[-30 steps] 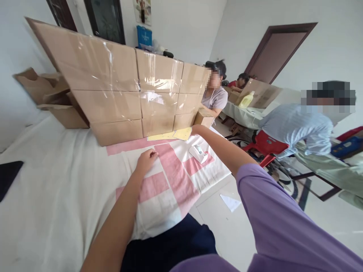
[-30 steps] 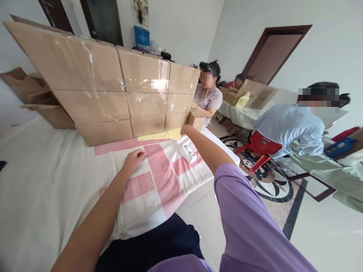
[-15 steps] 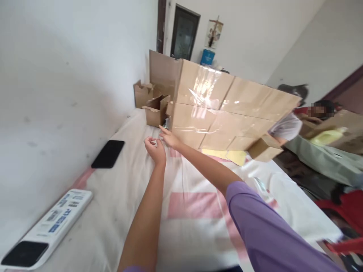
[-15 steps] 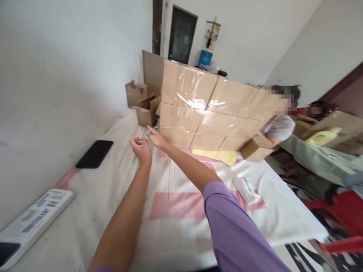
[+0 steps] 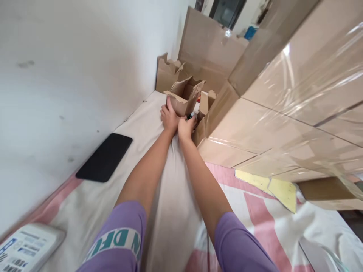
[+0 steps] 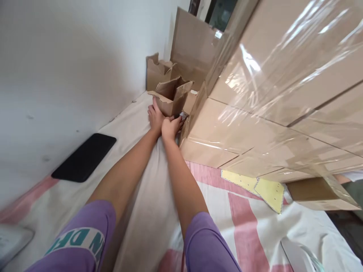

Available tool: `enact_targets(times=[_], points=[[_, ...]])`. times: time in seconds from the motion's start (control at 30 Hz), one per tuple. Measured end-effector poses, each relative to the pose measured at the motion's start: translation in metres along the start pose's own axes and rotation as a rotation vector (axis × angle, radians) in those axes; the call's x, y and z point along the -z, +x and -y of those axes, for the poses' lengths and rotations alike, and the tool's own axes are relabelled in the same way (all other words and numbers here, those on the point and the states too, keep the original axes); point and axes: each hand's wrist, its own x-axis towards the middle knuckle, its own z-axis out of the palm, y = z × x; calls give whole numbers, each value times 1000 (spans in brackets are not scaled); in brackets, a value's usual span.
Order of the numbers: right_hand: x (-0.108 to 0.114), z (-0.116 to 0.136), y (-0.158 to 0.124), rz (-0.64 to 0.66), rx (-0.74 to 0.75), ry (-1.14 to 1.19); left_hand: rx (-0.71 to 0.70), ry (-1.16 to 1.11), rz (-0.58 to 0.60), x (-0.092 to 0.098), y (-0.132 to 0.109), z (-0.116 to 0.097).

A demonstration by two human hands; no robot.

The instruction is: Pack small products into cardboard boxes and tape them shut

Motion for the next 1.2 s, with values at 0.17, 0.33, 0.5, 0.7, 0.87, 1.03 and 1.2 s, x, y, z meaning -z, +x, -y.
enact_targets(times=[0.17,0.33,0.5,0.7,0.87,1.03,1.2], points=[[-7,-9,-10,-138,82,93,-69,-18,-4,21,-6,15],[-7,-12,-15,-75,0,-29,-116,-28,46,32,-9,18],[-3,-11,-3,45,-47,-171,-80,-72,103,26,-3,25],[-2,-12,-3,144,-27,-191,-116,-44,37,38,-2,24],[17,22,-16,186,-58,96,-65,17,-61,99,-28,-5],[87,45,-82,431,-122,611,-192,-23,-169,184,-102,-23],[210,1,-150,796,-247,758,-315,-232,-74,243,-203,-32]])
